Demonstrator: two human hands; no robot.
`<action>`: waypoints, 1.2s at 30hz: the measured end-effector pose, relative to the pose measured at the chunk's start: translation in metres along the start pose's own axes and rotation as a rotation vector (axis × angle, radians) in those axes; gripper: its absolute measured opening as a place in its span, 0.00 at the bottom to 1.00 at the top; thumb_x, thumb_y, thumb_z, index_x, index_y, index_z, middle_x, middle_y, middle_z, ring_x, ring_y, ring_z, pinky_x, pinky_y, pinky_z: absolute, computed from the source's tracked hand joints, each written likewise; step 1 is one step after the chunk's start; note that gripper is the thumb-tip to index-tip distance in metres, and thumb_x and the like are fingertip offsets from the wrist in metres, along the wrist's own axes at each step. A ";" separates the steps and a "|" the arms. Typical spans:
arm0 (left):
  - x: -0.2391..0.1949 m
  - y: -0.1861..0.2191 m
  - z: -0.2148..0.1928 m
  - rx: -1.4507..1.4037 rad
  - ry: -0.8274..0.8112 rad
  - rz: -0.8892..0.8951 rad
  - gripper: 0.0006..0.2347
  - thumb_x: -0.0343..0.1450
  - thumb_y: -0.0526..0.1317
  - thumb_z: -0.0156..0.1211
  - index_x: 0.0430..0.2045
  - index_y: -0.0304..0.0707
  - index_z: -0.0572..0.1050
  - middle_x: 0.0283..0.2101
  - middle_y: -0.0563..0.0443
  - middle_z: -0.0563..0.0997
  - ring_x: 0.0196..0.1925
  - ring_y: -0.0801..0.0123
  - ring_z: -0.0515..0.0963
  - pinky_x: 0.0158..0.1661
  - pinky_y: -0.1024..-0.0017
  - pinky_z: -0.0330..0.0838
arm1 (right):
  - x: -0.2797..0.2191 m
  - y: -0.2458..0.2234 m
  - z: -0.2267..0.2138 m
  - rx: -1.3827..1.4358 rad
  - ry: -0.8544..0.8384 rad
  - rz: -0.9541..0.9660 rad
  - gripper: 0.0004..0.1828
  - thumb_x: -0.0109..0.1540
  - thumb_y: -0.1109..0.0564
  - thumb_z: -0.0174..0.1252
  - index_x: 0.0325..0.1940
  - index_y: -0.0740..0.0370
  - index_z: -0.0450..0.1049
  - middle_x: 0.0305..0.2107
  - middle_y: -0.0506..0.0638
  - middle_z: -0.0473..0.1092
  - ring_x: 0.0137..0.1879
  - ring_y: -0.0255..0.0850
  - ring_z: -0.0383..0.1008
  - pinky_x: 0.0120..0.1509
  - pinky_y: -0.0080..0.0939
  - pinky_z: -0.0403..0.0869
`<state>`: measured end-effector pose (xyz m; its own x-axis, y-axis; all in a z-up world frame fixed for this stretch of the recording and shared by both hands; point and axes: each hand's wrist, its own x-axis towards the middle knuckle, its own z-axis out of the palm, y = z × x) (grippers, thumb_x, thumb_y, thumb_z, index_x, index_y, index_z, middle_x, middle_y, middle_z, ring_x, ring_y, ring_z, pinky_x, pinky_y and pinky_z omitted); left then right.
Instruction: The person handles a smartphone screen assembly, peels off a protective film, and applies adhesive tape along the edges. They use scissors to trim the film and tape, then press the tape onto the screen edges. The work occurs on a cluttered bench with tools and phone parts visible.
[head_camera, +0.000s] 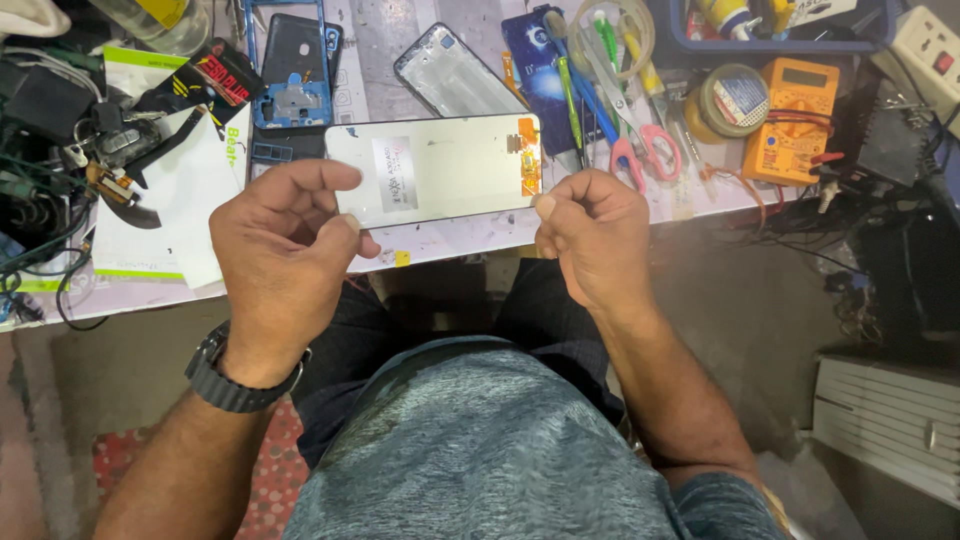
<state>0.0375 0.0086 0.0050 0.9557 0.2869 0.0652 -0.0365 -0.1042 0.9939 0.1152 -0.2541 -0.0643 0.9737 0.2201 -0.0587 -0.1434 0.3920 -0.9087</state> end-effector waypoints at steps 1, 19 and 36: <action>0.000 0.000 0.000 0.002 0.000 -0.001 0.10 0.70 0.22 0.55 0.44 0.23 0.76 0.32 0.47 0.81 0.30 0.74 0.83 0.33 0.79 0.77 | 0.000 0.000 0.000 -0.001 -0.004 -0.003 0.04 0.63 0.70 0.59 0.33 0.71 0.72 0.21 0.50 0.67 0.23 0.35 0.65 0.28 0.36 0.67; -0.001 -0.002 0.002 -0.081 0.005 0.004 0.11 0.69 0.23 0.54 0.44 0.23 0.76 0.33 0.52 0.78 0.30 0.75 0.82 0.32 0.78 0.77 | 0.003 0.001 0.002 -0.031 0.043 0.004 0.05 0.62 0.69 0.61 0.33 0.69 0.71 0.21 0.50 0.66 0.22 0.37 0.65 0.26 0.36 0.66; -0.007 -0.008 0.002 -0.147 0.021 0.020 0.11 0.70 0.22 0.53 0.44 0.22 0.76 0.37 0.50 0.80 0.31 0.75 0.82 0.35 0.76 0.81 | 0.002 0.002 0.006 -0.064 0.070 -0.015 0.08 0.63 0.71 0.60 0.31 0.69 0.70 0.22 0.49 0.67 0.23 0.34 0.64 0.26 0.35 0.65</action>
<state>0.0313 0.0052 -0.0038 0.9482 0.3061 0.0850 -0.0989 0.0301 0.9946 0.1161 -0.2480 -0.0636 0.9860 0.1508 -0.0717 -0.1194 0.3365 -0.9341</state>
